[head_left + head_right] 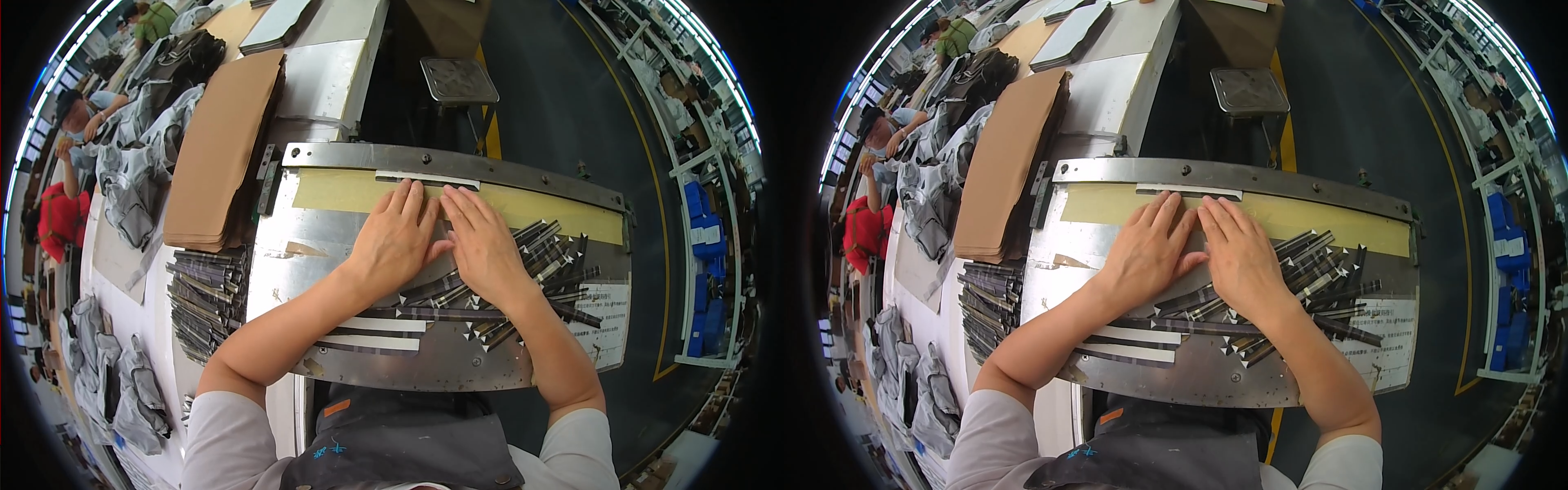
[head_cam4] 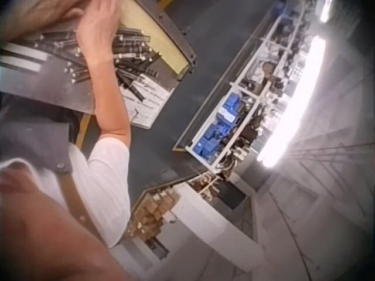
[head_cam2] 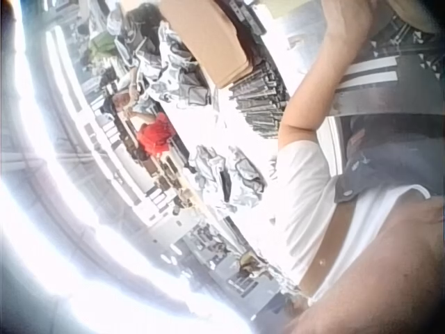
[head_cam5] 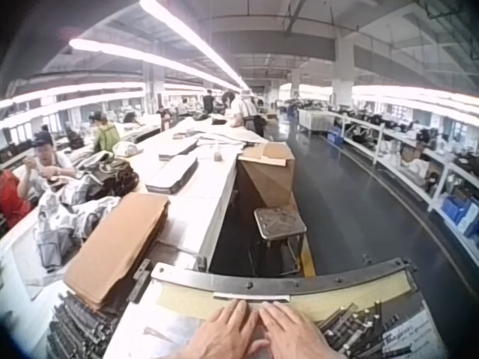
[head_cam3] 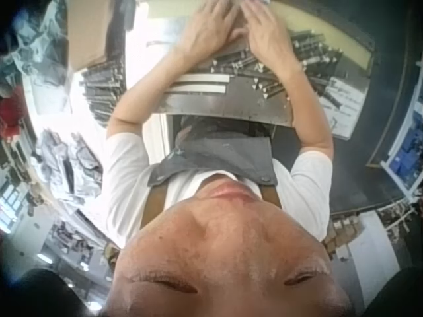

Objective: Folding and applying adhesive or tape to leather strips using a workbench guide.

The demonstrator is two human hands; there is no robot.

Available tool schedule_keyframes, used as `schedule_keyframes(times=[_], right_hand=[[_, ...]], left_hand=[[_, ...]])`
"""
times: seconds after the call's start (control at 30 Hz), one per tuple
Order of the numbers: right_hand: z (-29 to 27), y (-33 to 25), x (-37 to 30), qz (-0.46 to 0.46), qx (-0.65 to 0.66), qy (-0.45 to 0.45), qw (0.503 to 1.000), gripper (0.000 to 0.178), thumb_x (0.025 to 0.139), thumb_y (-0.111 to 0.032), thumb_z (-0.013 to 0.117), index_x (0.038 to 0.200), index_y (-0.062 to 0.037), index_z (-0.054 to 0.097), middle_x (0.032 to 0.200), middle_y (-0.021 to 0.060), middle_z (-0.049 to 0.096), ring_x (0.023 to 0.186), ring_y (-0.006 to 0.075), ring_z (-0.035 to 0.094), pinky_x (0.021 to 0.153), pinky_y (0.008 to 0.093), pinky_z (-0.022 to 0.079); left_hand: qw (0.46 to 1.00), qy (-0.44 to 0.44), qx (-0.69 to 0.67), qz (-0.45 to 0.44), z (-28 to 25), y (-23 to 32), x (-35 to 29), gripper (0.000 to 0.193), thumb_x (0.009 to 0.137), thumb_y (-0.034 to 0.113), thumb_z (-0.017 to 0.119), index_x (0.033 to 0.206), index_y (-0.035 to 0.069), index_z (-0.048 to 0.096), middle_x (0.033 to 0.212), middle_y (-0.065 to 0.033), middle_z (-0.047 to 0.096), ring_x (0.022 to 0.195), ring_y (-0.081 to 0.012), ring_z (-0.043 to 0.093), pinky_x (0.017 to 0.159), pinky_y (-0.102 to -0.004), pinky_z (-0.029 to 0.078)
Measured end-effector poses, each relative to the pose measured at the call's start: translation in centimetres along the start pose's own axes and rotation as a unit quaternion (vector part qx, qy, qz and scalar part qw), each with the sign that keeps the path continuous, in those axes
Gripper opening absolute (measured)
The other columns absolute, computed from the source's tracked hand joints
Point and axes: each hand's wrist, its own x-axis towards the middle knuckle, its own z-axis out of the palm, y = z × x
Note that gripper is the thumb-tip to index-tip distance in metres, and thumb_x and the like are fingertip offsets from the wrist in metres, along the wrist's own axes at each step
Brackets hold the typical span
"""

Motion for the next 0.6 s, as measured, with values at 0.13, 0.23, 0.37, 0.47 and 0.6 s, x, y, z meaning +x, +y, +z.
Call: schedule_keyframes(times=[0.13,0.23,0.37,0.47,0.6], right_hand=[[0.0,-0.1,-0.1,-0.001,0.001,0.005,1.0,0.05,0.088,-0.004,0.057,0.135,0.0059,0.047,0.143,0.0172,0.046,0.134,0.0342,0.042,0.11,0.0439,0.035],[0.1,-0.1,-0.1,-0.002,0.005,0.008,1.0,0.05,0.087,-0.004,0.057,0.135,0.0063,0.047,0.143,0.0174,0.046,0.134,0.0344,0.042,0.11,0.0439,0.036],[0.0,-0.2,-0.1,-0.008,0.006,0.02,1.0,0.051,0.086,-0.004,0.058,0.135,0.005,0.048,0.141,0.017,0.048,0.132,0.0331,0.043,0.108,0.0436,0.037],[0.4,-0.2,0.1,-0.033,-0.004,0.048,0.998,0.049,0.083,-0.003,0.059,0.131,0.0042,0.052,0.137,0.0165,0.052,0.129,0.0314,0.047,0.106,0.0433,0.039],[-0.7,0.1,0.7,-0.017,0.026,0.064,0.997,0.037,0.08,-0.001,0.058,0.117,0.0037,0.06,0.12,0.016,0.061,0.114,0.0328,0.055,0.1,0.0443,0.042]], left_hand=[[1.0,0.01,0.004,0.014,-0.2,0.0,0.1,0.057,0.091,0.042,0.06,0.122,-0.006,0.054,0.125,-0.0281,0.055,0.122,-0.0403,0.05,0.103,-0.0454,0.041],[1.0,0.007,0.003,0.01,-0.5,0.2,0.0,0.056,0.091,0.04,0.06,0.121,-0.006,0.054,0.124,-0.0273,0.056,0.12,-0.0403,0.052,0.102,-0.0449,0.042],[1.0,0.006,-0.001,0.003,-0.6,0.5,0.0,0.051,0.09,0.035,0.063,0.12,-0.006,0.055,0.123,-0.0259,0.057,0.118,-0.0392,0.054,0.102,-0.0442,0.043],[0.999,0.021,-0.028,-0.008,-0.2,0.2,-0.3,0.047,0.088,0.029,0.065,0.12,-0.005,0.055,0.123,-0.0245,0.057,0.116,-0.0388,0.055,0.1,-0.044,0.043],[0.997,0.035,-0.065,-0.029,-1.9,-0.5,0.2,0.038,0.084,0.019,0.07,0.113,-0.002,0.059,0.113,-0.0197,0.061,0.105,-0.0372,0.058,0.093,-0.0443,0.046]])
